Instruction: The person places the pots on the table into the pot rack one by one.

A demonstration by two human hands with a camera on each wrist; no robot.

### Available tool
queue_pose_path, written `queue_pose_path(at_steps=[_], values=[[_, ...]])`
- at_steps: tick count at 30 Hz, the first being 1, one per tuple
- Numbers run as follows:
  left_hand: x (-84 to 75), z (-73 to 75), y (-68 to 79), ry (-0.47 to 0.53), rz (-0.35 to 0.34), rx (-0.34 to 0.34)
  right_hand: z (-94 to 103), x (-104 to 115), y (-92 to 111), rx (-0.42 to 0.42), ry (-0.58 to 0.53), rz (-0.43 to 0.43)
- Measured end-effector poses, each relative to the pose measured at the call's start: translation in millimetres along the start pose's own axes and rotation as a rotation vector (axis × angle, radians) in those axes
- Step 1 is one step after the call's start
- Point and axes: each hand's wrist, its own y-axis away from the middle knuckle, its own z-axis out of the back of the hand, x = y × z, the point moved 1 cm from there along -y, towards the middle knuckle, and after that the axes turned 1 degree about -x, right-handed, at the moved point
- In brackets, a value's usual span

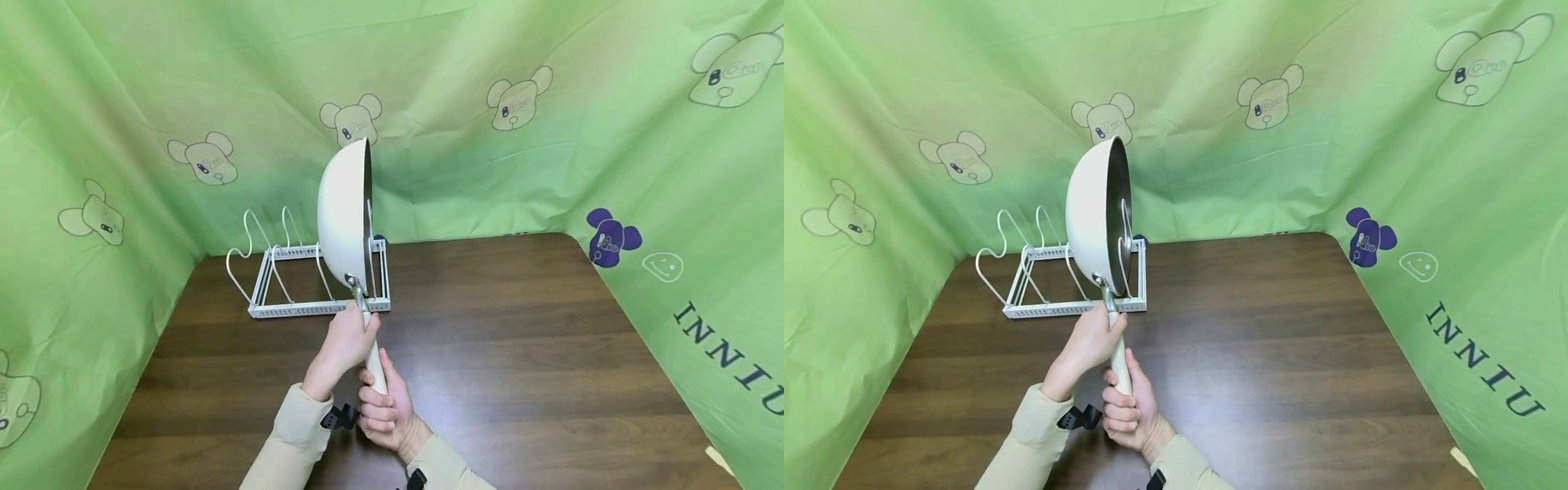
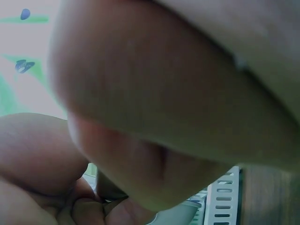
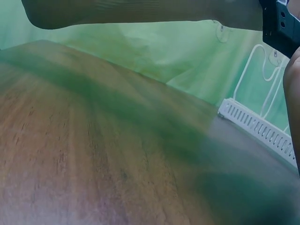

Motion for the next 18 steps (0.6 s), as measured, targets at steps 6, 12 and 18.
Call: queue_pose_path(at_steps=[6, 12, 18], values=[[1.3, -6.5, 1.1, 0.029, 0.038, 0.007, -1.2, 2, 5, -0.059, 0.066, -0.001], [0.3, -9.3, 3.9, 0.034, 0.062, 0.012, -2.5, 6, 12, -0.233, 0.21, 0.028], [-0.6, -11.3, 8.1, 0.026, 0.074, 0.019, -4.2, 12, 16, -0.452, 0.377, 0.033]])
